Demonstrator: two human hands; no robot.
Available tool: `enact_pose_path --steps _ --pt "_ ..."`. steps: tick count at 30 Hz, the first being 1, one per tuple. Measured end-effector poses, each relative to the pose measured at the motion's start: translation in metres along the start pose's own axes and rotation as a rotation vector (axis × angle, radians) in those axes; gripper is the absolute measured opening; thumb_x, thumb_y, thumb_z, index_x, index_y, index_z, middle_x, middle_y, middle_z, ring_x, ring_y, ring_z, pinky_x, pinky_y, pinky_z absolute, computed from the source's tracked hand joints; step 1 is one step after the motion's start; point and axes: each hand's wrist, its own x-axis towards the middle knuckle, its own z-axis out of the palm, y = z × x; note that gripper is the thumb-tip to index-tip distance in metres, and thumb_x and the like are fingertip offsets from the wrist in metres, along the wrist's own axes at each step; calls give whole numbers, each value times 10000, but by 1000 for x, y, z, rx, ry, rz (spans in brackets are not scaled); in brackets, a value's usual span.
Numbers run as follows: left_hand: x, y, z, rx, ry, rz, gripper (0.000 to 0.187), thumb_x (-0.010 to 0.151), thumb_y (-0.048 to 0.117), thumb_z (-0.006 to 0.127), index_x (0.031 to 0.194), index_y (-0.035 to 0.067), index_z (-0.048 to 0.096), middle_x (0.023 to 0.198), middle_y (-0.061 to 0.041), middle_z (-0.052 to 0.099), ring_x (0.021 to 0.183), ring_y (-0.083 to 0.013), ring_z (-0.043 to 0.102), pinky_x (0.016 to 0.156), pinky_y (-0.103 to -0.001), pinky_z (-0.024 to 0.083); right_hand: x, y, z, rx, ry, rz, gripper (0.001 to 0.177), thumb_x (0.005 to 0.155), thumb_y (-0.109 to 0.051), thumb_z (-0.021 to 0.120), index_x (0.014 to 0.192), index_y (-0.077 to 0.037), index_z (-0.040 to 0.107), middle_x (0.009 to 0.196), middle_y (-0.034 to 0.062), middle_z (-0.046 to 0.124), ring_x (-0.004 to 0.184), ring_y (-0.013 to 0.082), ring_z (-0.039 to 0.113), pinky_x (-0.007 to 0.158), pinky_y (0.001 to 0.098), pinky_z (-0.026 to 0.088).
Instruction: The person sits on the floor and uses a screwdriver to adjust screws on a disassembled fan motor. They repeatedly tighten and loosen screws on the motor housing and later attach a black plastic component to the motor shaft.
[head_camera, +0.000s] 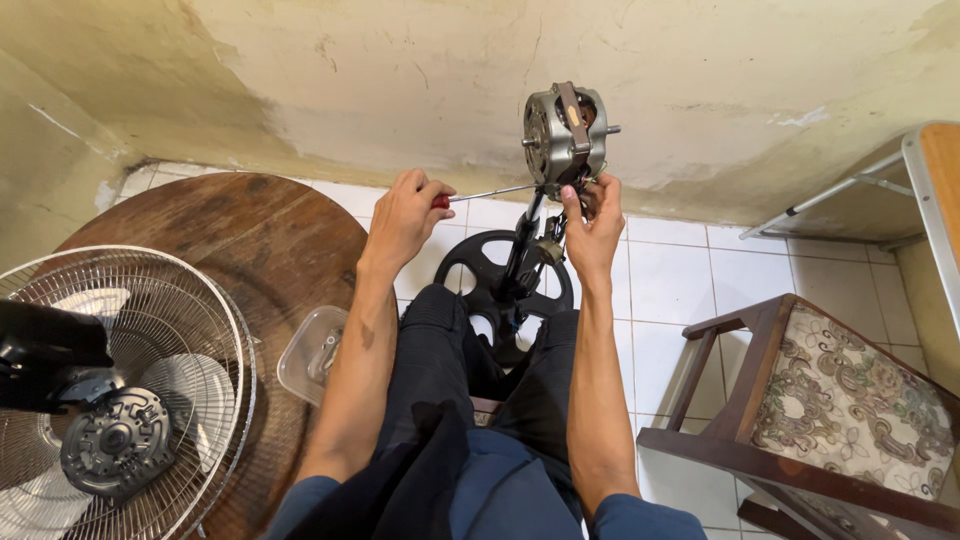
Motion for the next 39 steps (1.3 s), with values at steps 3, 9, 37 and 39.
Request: enact_pose_path --steps 3,9,37,39 --pt "1 3 2 58 80 43 185 831 169 810 993 116 736 892 -50 557 921 -254 576 746 -414 490 -2 2 2 3 16 -22 350 1019 -109 707 1287 8 515 1101 121 745 992 145 704 879 278 569" --pt "3 2 2 108 103 128 190 824 189 813 1006 158 768 890 -26 574 908 -230 574 748 -412 486 -2 0 5 32 29 -17 351 1026 -136 712 1277 12 515 1083 129 742 993 156 693 875 292 561" --pt "10 -31 18 90 -36 259 180 923 146 701 1089 95 745 997 -56 718 846 -275 684 697 -402 519 -6 -1 15 -15 83 -52 362 1018 -143 709 1275 25 517 1075 142 722 1012 163 687 855 282 541" --pt "11 -25 15 15 -130 213 196 921 215 715 1063 86 757 932 -79 724 770 -307 682 637 -414 525 -6 0 15 17 78 -60 368 1021 -133 717 1282 32 516 1070 149 701 1010 167 674 878 284 527"
